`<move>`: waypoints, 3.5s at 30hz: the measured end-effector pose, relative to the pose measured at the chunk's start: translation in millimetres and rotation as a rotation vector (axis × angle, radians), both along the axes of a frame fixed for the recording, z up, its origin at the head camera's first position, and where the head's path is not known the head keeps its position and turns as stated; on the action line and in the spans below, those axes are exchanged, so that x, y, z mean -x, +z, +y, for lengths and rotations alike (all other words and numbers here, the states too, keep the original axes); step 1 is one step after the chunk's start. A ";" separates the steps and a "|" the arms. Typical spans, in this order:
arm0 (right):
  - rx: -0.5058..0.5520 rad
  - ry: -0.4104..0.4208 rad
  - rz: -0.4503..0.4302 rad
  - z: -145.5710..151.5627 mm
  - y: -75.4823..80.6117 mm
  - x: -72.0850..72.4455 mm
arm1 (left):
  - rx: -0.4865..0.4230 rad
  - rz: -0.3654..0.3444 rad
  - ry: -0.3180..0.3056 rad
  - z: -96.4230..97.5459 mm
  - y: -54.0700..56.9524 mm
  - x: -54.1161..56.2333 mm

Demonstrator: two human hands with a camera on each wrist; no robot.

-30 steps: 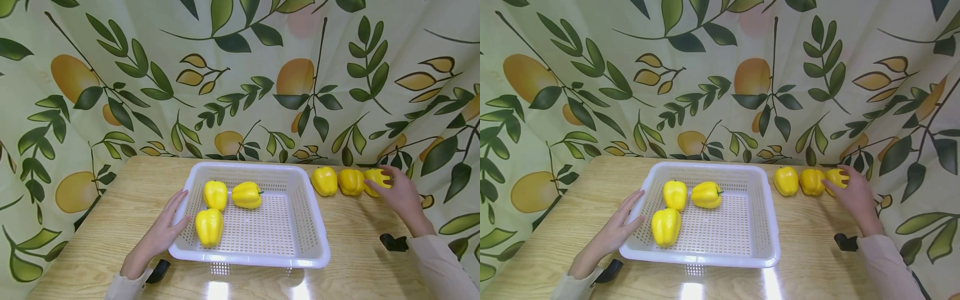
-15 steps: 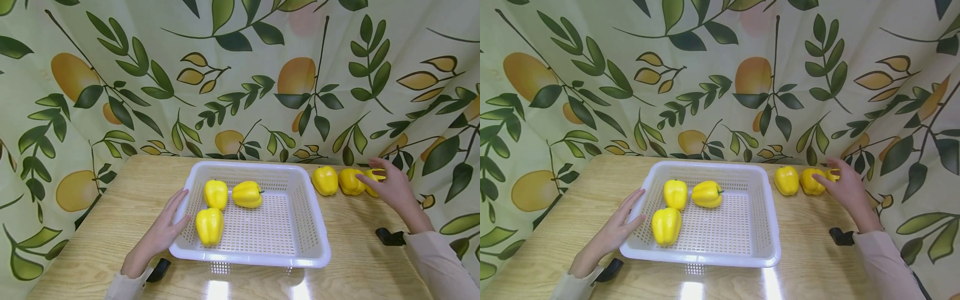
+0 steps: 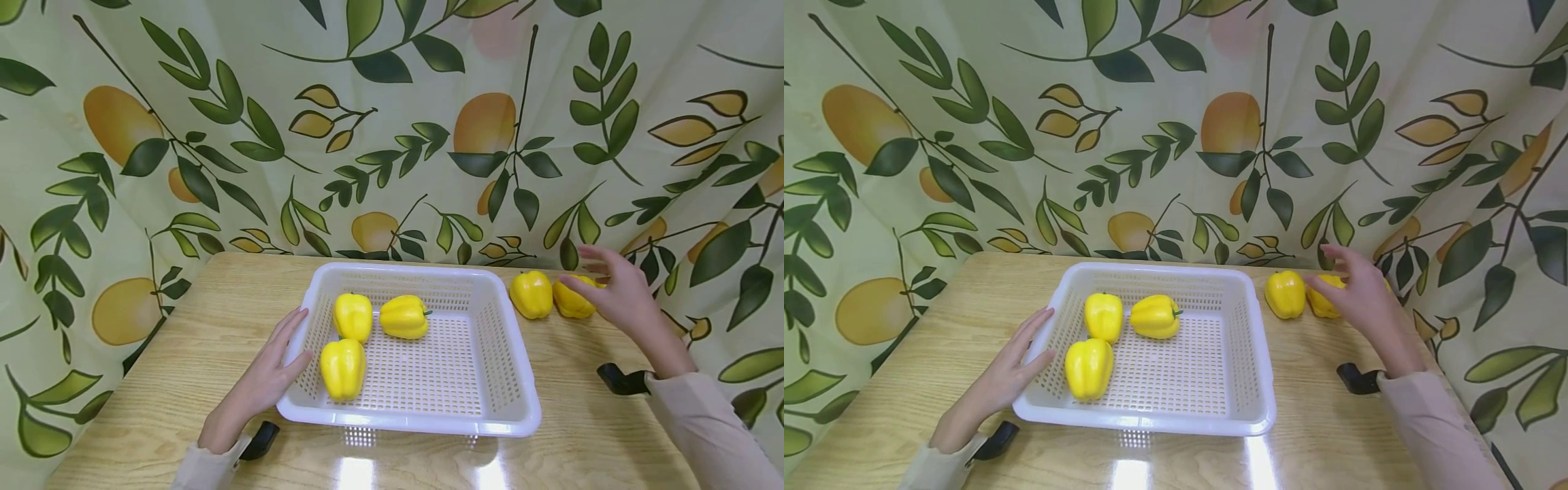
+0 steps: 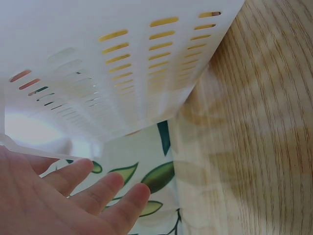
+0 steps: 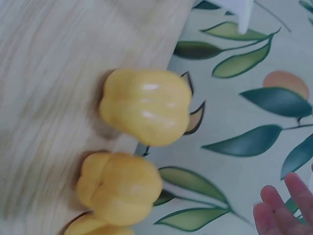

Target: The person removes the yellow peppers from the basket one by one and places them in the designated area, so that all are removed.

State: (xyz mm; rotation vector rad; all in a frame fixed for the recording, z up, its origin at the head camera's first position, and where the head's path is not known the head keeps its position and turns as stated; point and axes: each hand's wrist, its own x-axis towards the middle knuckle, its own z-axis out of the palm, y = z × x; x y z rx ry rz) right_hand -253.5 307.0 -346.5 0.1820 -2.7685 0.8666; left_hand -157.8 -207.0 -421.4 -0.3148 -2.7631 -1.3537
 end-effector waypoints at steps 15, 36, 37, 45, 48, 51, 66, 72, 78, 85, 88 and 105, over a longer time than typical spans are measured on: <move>0.051 0.126 0.083 -45.0 18.8 -9.3 | -0.007 -0.025 0.002 0.4 2.2 -0.8; 0.145 0.205 0.092 -86.0 28.5 -15.8 | -0.026 -0.032 -0.005 0.1 1.1 -0.2; 0.147 0.209 0.088 -88.0 28.2 -15.4 | -0.024 -0.034 -0.004 0.1 1.0 -0.2; 0.153 0.245 0.097 -106.2 23.6 -10.7 | -0.015 -0.022 -0.004 -0.1 0.9 0.2; 0.170 0.265 0.084 -113.9 22.8 -9.5 | -0.017 -0.016 -0.006 0.0 1.2 0.2; 0.182 0.283 0.066 -121.6 21.0 -8.1 | -0.016 -0.016 -0.006 0.1 1.3 0.1; 0.194 0.346 -0.012 -155.3 4.6 -2.6 | -0.007 -0.010 -0.001 -0.2 0.6 0.4; 0.215 0.350 -0.061 -165.2 -2.3 -2.0 | -0.012 -0.021 -0.001 -0.2 0.0 0.1; 0.199 0.367 -0.086 -173.5 -12.5 0.1 | -0.022 -0.021 -0.003 -0.5 0.2 0.3; 0.180 0.391 -0.085 -179.0 -23.8 4.0 | -0.015 -0.015 -0.003 -1.1 0.7 0.4; 0.187 0.406 -0.093 -181.0 -26.9 6.0 | -0.005 -0.011 -0.003 -1.8 0.3 0.7; 0.223 0.444 -0.262 -203.6 -34.2 16.2 | -0.007 -0.029 0.000 -0.6 -1.5 0.7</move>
